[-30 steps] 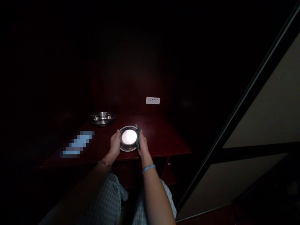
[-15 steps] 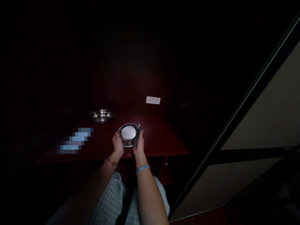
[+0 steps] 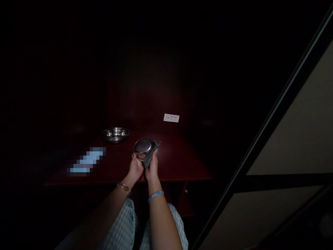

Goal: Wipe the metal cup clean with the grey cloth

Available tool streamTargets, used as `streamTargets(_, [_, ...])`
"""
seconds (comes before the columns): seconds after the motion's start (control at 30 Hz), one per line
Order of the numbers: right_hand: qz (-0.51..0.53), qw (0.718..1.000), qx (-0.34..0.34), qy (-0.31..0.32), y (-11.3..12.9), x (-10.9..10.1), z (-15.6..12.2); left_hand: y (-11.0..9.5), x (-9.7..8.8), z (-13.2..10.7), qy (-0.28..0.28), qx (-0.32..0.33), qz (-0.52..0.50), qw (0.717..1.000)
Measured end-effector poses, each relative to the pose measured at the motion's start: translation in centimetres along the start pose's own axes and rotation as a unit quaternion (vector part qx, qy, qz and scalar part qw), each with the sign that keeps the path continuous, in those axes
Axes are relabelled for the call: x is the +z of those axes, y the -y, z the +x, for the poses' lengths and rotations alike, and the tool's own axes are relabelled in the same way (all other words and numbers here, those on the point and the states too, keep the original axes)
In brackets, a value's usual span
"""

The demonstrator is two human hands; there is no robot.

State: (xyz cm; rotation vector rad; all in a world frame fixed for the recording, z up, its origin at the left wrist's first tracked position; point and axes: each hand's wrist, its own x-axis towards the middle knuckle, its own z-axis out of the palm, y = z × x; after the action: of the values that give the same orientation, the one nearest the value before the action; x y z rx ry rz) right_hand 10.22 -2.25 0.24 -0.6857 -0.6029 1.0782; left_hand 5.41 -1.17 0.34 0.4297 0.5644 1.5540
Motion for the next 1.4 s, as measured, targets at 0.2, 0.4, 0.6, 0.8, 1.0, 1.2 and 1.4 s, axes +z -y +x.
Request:
streamTargets(0.2, [-0.065, 0.998, 0.000, 0.013, 0.7, -1.2, 0.7, 0.4, 0.4, -1.5, 0.071, 0.025, 0.067, 0.995])
streamTargets(0.4, [-0.115, 0.992, -0.045, 0.010, 2.2, -2.3, 1.4, -0.3, 0.3, -1.7, 0.049, 0.004, 0.097, 0.994])
streamTargets(0.6, [-0.084, 0.996, -0.010, -0.013, 3.5, -3.5, 2.1, -1.3, 0.0, -1.1, 0.016, -0.035, 0.040, 0.998])
streamTargets(0.8, [-0.091, 0.995, 0.010, 0.027, 2.7, -3.4, 1.8, -0.8, -0.4, -0.6, 0.021, -0.056, 0.030, 0.998])
streamTargets(1.0, [-0.053, 0.998, 0.045, 0.001, 1.4, -2.7, 1.4, -0.8, -0.5, -0.4, -0.012, -0.053, -0.007, 0.998])
streamTargets(1.2, [0.002, 1.000, 0.015, 0.000, 0.9, -1.3, 0.4, -1.0, 0.1, -1.0, -0.010, -0.030, -0.001, 0.999])
streamTargets(1.4, [0.084, 0.996, 0.009, -0.010, 1.5, -0.3, -0.6, -1.1, 0.7, -1.9, 0.020, -0.051, 0.012, 0.998])
